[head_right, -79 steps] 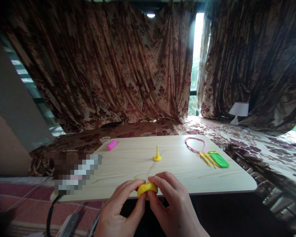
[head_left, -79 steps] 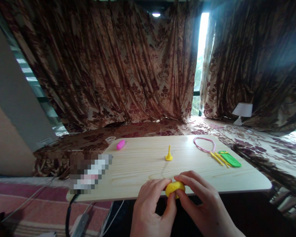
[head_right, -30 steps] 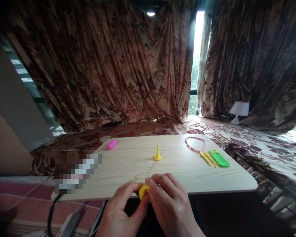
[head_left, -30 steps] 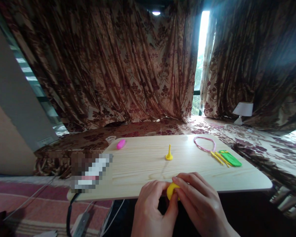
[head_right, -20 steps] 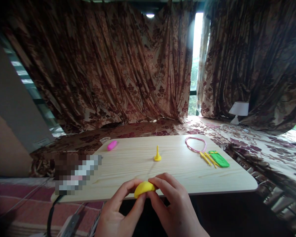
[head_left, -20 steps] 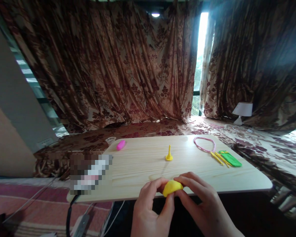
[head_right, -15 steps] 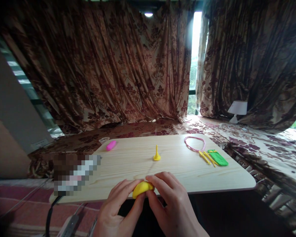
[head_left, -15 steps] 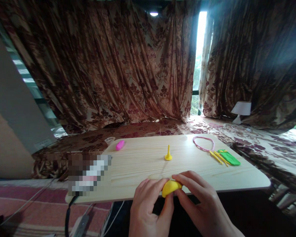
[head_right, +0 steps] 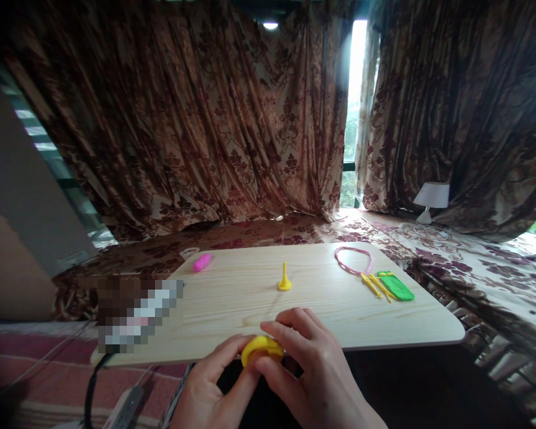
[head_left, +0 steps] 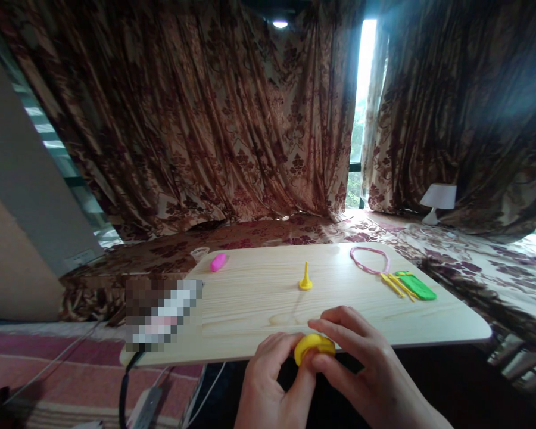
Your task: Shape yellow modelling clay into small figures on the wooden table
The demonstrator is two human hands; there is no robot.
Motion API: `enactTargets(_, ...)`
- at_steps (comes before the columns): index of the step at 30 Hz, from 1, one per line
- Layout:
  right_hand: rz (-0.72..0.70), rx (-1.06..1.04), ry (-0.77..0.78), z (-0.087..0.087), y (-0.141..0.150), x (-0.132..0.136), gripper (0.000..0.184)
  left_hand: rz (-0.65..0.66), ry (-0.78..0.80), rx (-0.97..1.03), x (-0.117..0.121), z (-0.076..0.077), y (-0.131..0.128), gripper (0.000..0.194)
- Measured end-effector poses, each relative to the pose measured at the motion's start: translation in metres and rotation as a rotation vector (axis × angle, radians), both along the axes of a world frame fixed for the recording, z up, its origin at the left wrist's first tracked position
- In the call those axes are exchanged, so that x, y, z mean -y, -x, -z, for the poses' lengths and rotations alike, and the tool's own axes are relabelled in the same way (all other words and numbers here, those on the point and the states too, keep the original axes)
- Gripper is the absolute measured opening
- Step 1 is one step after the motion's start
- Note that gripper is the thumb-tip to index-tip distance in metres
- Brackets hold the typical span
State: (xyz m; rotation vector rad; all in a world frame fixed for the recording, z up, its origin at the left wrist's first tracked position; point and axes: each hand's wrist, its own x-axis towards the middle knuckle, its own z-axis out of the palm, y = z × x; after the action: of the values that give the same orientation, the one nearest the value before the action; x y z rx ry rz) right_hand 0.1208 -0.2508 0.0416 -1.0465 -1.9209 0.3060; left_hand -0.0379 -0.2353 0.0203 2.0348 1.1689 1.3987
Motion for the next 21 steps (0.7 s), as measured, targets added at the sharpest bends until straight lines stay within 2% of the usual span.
enactTargets(2,-0.019,0.005,0.0,-0.002,0.0,0.0,0.024,0.007,0.034,0.018,0.001,0.0,-0.002,0.014)
enactTargets(6,-0.05,0.031,-0.005,-0.004,0.001,-0.001,0.025,0.012,-0.02,0.033,-0.001,-0.002,-0.001,0.022)
enactTargets(8,-0.049,-0.018,-0.011,-0.001,0.001,-0.002,0.033,0.034,-0.053,0.028,-0.003,-0.004,0.001,0.018)
enactTargets(10,-0.032,-0.076,0.001,0.002,0.0,-0.003,0.038,-0.01,-0.058,0.019,-0.005,-0.005,0.003,0.015)
enactTargets(14,-0.034,-0.081,0.034,0.006,0.0,-0.004,0.024,-0.089,-0.067,-0.037,-0.005,-0.002,0.004,0.017)
enactTargets(18,-0.011,-0.054,-0.016,0.006,0.001,-0.005,0.026,-0.052,-0.191,-0.074,-0.007,0.001,0.003,0.019)
enactTargets(21,-0.002,-0.061,-0.043,0.005,0.002,-0.005,0.023,0.001,-0.16,-0.083,-0.008,-0.001,0.002,0.015)
